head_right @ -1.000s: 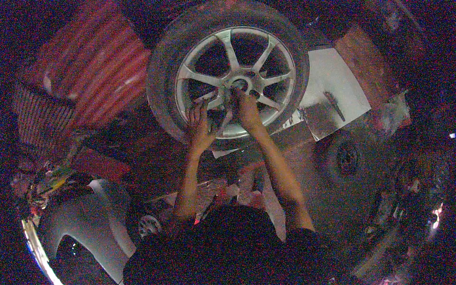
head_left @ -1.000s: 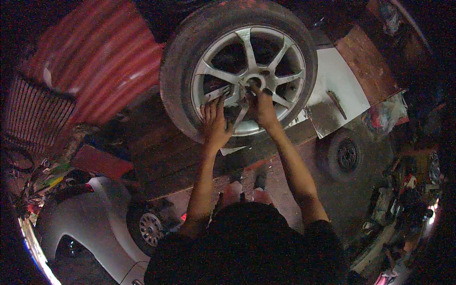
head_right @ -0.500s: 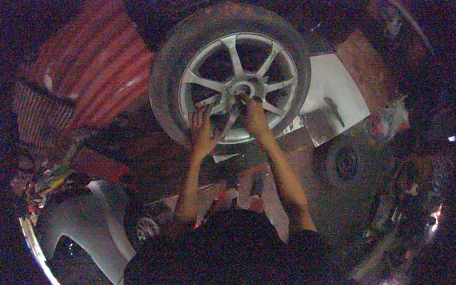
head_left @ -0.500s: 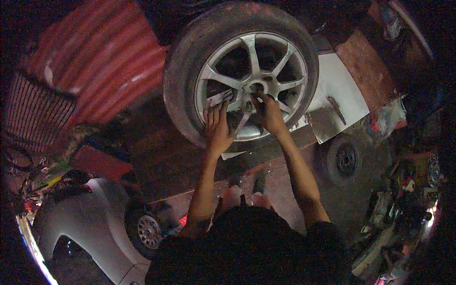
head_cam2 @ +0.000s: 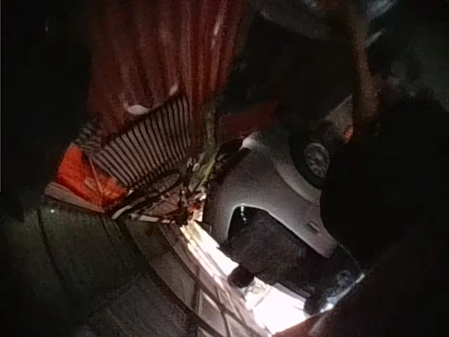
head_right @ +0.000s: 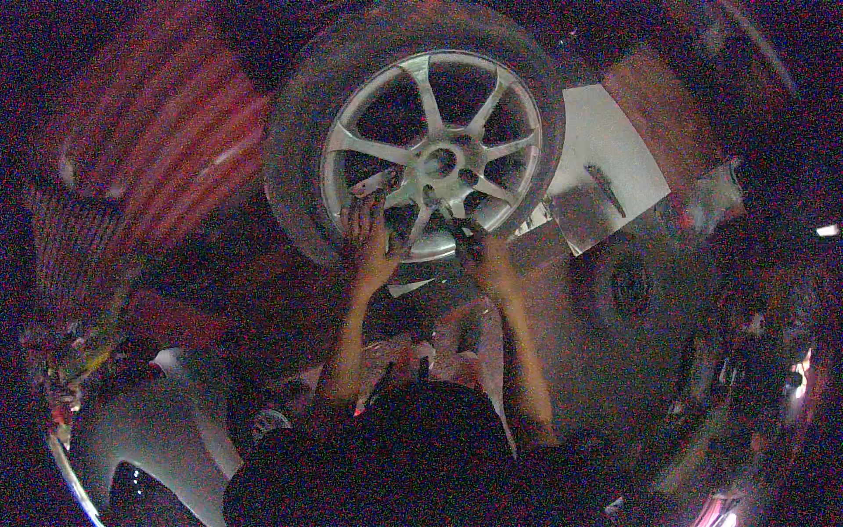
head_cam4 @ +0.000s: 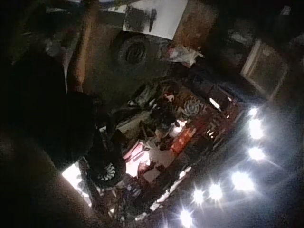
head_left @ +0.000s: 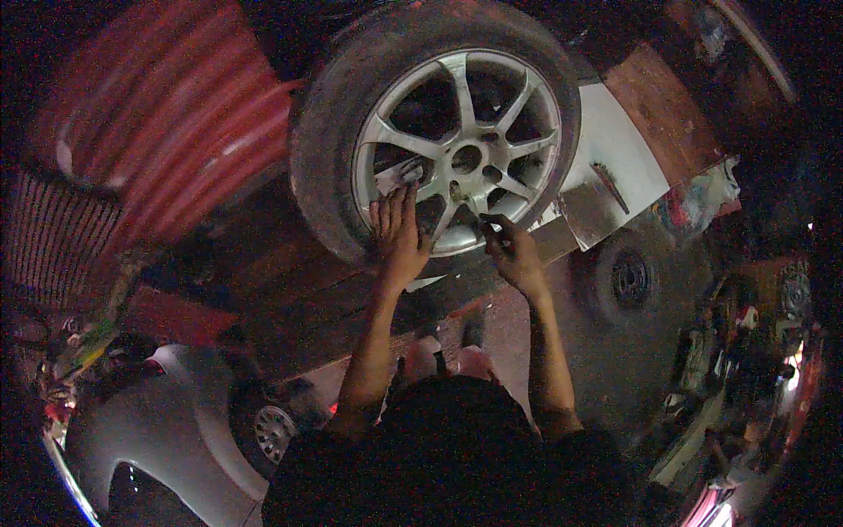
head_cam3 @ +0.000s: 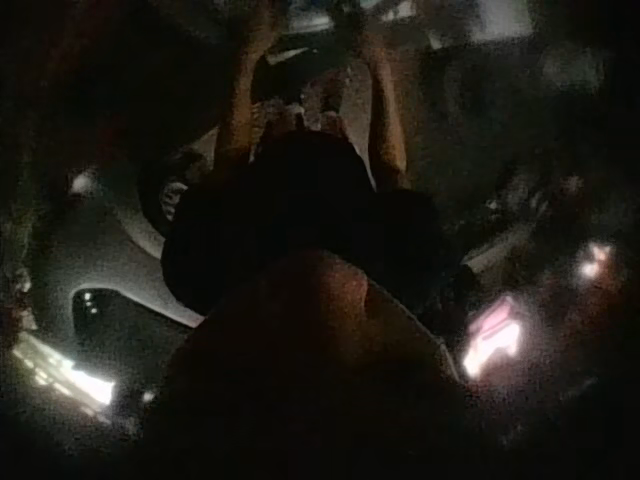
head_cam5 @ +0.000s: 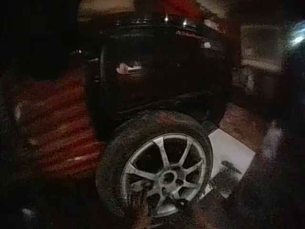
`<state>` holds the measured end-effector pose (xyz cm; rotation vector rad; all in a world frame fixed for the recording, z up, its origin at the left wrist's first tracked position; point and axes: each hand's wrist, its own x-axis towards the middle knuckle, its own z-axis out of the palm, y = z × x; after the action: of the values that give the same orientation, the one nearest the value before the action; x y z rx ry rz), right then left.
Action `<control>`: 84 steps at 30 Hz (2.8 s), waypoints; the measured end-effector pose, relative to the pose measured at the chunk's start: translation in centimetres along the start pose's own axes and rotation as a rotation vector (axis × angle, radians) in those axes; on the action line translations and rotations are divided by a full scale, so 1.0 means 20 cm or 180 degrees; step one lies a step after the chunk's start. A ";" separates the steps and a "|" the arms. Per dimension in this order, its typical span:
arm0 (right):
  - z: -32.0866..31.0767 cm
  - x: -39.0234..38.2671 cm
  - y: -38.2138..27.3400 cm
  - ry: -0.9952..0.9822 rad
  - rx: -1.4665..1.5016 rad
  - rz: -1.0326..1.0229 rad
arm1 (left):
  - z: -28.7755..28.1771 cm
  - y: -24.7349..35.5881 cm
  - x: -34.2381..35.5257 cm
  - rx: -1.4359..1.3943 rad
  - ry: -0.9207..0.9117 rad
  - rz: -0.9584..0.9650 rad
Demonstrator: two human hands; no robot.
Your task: The person removes a tire from a car wheel hub, places it on the floor, and then picks up a new tire with a silver rim. They mount the new tire onto the hub and begin tightening the lug nuts by hand.
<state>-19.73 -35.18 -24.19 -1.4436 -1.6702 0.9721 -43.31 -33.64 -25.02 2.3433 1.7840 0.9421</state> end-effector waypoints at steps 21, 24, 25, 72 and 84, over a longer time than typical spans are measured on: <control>0.02 0.25 0.07 0.0107 -0.2339 -0.0113 | 0.03 -0.04 0.02 -0.0130 -0.0129 0.0103; 0.00 0.27 0.03 0.0009 -0.2667 -0.0075 | 0.06 -0.06 0.01 -0.0192 -0.0049 0.0076; -0.01 0.27 0.01 -0.0012 -0.2767 -0.0098 | 0.07 -0.07 0.00 -0.0212 0.0013 0.0086; -0.19 -0.02 -0.04 0.0060 -0.1197 -0.0224 | 0.02 0.00 0.00 0.0028 0.0168 0.0131; -0.17 0.01 0.10 0.0121 -0.1534 -0.0247 | 0.02 -0.03 -0.02 -0.0056 0.0325 0.0252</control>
<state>-15.85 -34.58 -24.45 -1.6694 -2.0044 0.5111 -43.68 -33.65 -25.65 2.4128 1.7206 1.1024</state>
